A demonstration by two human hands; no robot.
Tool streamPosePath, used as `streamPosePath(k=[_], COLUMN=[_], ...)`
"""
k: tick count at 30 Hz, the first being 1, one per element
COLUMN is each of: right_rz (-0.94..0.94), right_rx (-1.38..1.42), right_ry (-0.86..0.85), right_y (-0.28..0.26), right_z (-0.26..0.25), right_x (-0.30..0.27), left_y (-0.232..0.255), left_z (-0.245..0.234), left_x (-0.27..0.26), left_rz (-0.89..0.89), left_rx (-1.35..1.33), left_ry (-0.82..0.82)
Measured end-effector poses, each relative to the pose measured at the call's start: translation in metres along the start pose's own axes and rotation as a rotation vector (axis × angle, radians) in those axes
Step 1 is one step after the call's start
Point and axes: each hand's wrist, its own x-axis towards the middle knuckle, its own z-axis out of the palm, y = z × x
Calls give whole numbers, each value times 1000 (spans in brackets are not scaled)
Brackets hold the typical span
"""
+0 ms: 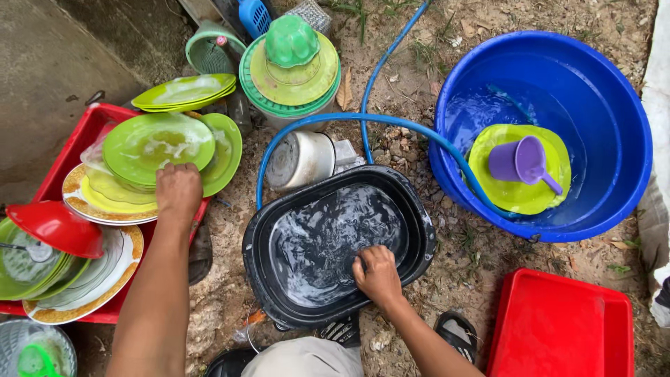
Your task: The person washes plates and bowls by hand in a basin of soapy water, rinsing them in a separate blue bucket of water and placing them on a red tray or in a drying rack.
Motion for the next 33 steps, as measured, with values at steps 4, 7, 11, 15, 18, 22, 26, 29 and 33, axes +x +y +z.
streamPosePath(k=[4, 7, 11, 15, 18, 22, 26, 29, 33], right_rz=[-14, 26, -20, -21, -13, 13, 1, 14, 41], right_rx=[-49, -47, -50, -52, -51, -92, -69, -52, -19], right_ry=[-9, 4, 38, 32, 47, 5, 34, 53, 36], right_y=[-5, -6, -3, -2, 0, 3, 3, 0, -1], right_z=[-2, -2, -2, 1, 2, 5, 4, 4, 4], right_x=[-1, -1, -3, -6, -4, -5, -5, -4, -5], left_y=[0, -4, -1, 12, 22, 39, 46, 53, 60], left_z=[-30, -63, -122, -180, -192, -143, -83, -76, -98], left_x=[-6, -18, -34, -74, -105, -126, -120, -123, -129], left_rz=[126, 168, 193, 109, 38, -30, -96, -363, -399], left_rx=[-12, -39, -155, -493, -716, -787, -905, -970, -1110], left_ry=[81, 179, 204, 214, 129, 39, 83, -171, -152])
